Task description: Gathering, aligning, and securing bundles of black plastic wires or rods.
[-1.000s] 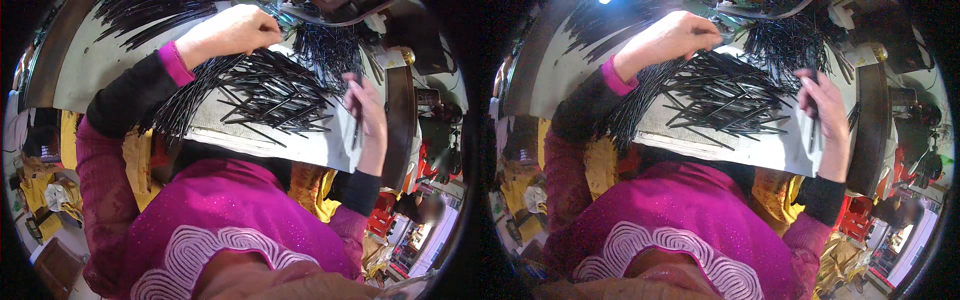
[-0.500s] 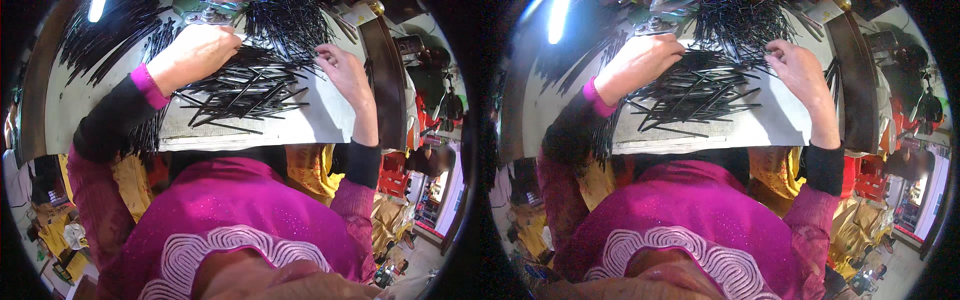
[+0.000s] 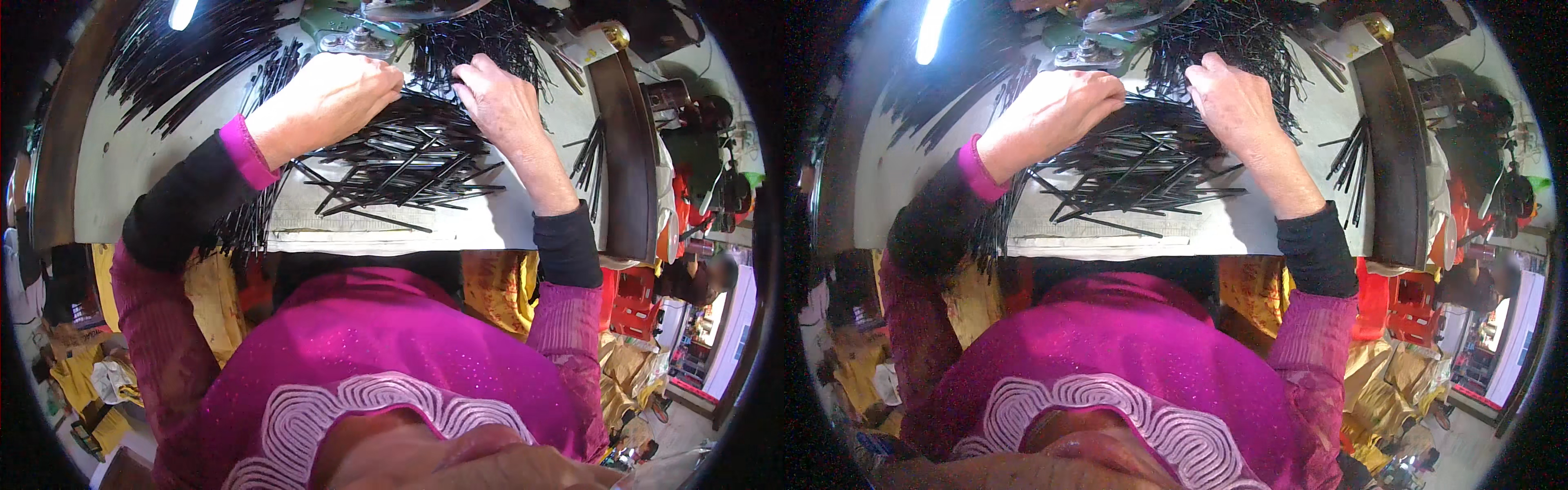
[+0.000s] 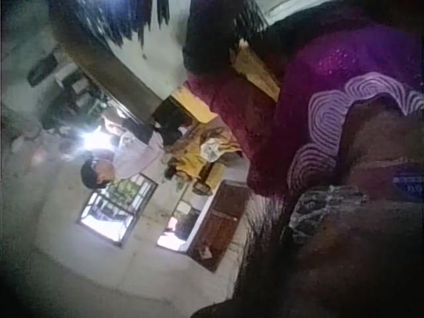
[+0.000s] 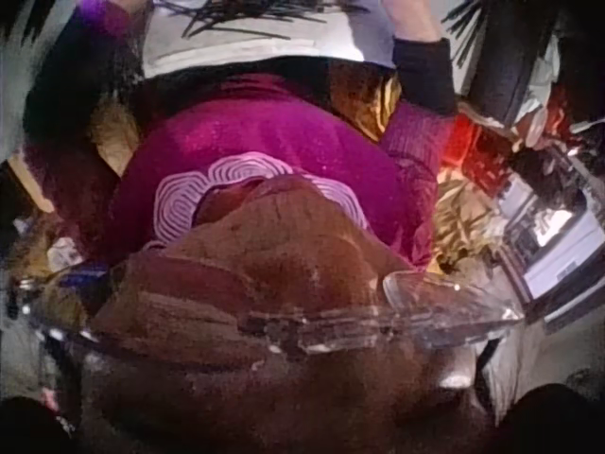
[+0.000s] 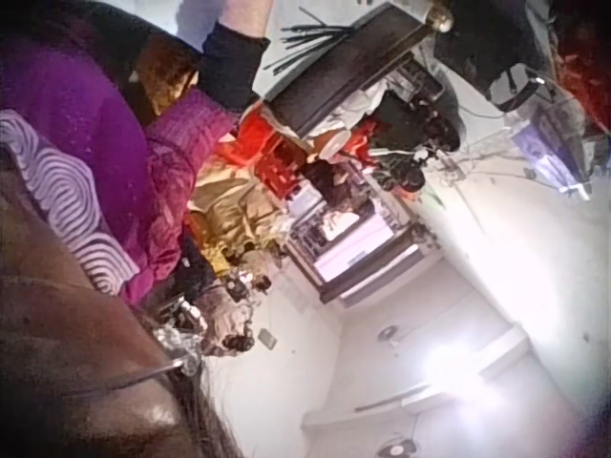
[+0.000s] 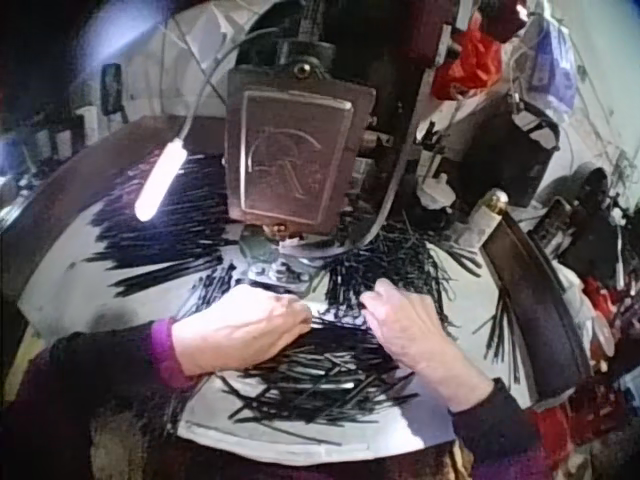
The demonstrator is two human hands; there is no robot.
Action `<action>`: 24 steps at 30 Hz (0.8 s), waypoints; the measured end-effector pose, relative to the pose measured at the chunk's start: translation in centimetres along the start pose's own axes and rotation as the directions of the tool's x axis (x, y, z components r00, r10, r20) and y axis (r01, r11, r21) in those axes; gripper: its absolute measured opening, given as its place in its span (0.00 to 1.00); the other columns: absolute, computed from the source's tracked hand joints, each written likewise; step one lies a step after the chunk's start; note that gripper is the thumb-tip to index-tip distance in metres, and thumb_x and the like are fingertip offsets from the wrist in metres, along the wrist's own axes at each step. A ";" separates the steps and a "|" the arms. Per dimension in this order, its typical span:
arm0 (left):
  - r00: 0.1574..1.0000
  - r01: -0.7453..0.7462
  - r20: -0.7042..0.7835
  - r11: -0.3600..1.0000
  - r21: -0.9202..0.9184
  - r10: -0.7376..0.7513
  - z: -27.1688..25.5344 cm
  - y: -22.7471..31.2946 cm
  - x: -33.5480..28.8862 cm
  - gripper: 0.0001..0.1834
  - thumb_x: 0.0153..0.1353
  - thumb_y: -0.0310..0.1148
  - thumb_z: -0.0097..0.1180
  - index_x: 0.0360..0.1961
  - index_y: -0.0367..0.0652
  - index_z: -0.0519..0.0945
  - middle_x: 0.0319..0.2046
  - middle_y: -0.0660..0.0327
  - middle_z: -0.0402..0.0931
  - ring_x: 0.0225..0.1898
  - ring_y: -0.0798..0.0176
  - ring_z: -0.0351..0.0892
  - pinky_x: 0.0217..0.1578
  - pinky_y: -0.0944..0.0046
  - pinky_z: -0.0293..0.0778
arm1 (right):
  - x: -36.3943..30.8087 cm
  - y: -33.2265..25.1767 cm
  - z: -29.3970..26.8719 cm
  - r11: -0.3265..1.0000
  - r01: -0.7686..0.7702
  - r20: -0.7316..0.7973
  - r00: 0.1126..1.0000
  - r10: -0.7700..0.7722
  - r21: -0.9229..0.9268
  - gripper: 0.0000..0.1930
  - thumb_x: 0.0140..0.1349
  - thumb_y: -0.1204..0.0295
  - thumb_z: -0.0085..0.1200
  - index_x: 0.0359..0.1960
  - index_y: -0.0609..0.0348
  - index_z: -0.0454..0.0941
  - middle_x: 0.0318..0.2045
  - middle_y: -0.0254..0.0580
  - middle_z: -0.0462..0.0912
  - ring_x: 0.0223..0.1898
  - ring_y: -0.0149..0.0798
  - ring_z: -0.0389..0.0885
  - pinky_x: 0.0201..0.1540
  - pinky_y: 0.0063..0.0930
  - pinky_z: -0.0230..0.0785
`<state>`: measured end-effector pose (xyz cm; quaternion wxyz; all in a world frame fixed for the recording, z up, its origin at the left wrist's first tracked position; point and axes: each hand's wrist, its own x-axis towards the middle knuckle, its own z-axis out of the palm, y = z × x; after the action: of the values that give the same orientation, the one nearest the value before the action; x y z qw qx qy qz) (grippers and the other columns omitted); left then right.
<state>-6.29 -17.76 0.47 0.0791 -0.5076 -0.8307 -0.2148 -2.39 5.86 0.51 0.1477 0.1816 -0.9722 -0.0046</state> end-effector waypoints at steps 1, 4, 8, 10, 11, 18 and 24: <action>1.000 0.000 -0.018 1.000 -0.017 0.000 0.0 0.0 0.1 0.09 0.57 0.32 0.50 0.34 0.37 0.76 0.31 0.53 0.75 0.33 0.50 0.76 0.35 0.58 0.71 | 0.1 0.0 0.0 1.000 0.014 -0.020 1.000 -0.014 -0.021 0.04 0.55 0.70 0.50 0.30 0.55 0.72 0.30 0.42 0.72 0.32 0.45 0.78 0.29 0.38 0.72; 0.999 0.035 -0.012 0.997 -0.069 -0.036 -0.2 0.1 0.5 0.10 0.58 0.32 0.50 0.36 0.37 0.76 0.33 0.53 0.76 0.35 0.49 0.76 0.37 0.57 0.71 | 0.3 0.0 0.3 0.997 0.051 -0.065 0.996 -0.055 -0.058 0.03 0.54 0.71 0.50 0.29 0.54 0.72 0.29 0.40 0.71 0.33 0.42 0.77 0.29 0.38 0.72; 0.995 0.016 -0.091 0.991 -0.132 -0.028 -0.3 -0.2 0.7 0.10 0.57 0.32 0.50 0.36 0.37 0.77 0.32 0.52 0.75 0.36 0.50 0.75 0.37 0.58 0.70 | 0.3 0.1 0.9 1.000 -0.007 -0.165 0.986 0.009 0.010 0.04 0.55 0.70 0.50 0.29 0.56 0.71 0.30 0.38 0.73 0.33 0.41 0.77 0.29 0.37 0.73; 0.994 0.038 -0.091 0.986 -0.164 -0.053 -0.8 -0.1 0.9 0.10 0.57 0.32 0.51 0.36 0.37 0.77 0.31 0.53 0.75 0.35 0.51 0.75 0.37 0.59 0.70 | 0.3 0.6 1.4 0.995 -0.014 -0.132 0.991 0.002 -0.095 0.04 0.55 0.70 0.51 0.29 0.55 0.72 0.30 0.38 0.73 0.33 0.40 0.77 0.28 0.35 0.72; 0.993 0.060 -0.089 0.979 -0.195 -0.078 -1.0 -0.1 1.0 0.10 0.56 0.32 0.52 0.36 0.37 0.77 0.30 0.53 0.75 0.34 0.51 0.75 0.36 0.59 0.70 | 0.3 0.7 1.4 0.995 -0.014 -0.133 0.991 0.001 -0.094 0.04 0.55 0.70 0.51 0.28 0.55 0.72 0.28 0.37 0.73 0.32 0.39 0.77 0.28 0.34 0.72; 0.968 0.206 -0.067 0.917 -0.341 -0.242 -1.9 -0.4 0.9 0.13 0.58 0.34 0.53 0.39 0.36 0.77 0.28 0.55 0.77 0.27 0.64 0.75 0.30 0.67 0.70 | -0.3 0.4 0.2 0.986 0.160 -0.209 0.964 -0.167 -0.049 0.03 0.54 0.71 0.50 0.29 0.55 0.74 0.28 0.35 0.72 0.31 0.38 0.77 0.28 0.32 0.72; 0.949 0.253 -0.070 0.875 -0.413 -0.307 -1.5 -1.8 0.4 0.14 0.59 0.36 0.53 0.40 0.36 0.77 0.25 0.62 0.76 0.25 0.71 0.72 0.27 0.71 0.68 | 0.0 -1.1 -1.4 0.990 0.101 -0.348 0.936 -0.062 0.096 0.04 0.52 0.75 0.58 0.29 0.57 0.80 0.27 0.37 0.79 0.26 0.37 0.79 0.28 0.24 0.71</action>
<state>-8.20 -18.77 1.48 -0.0026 -0.3718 -0.8269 -0.4218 -1.62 4.92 1.75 0.3045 0.2275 -0.9218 0.0756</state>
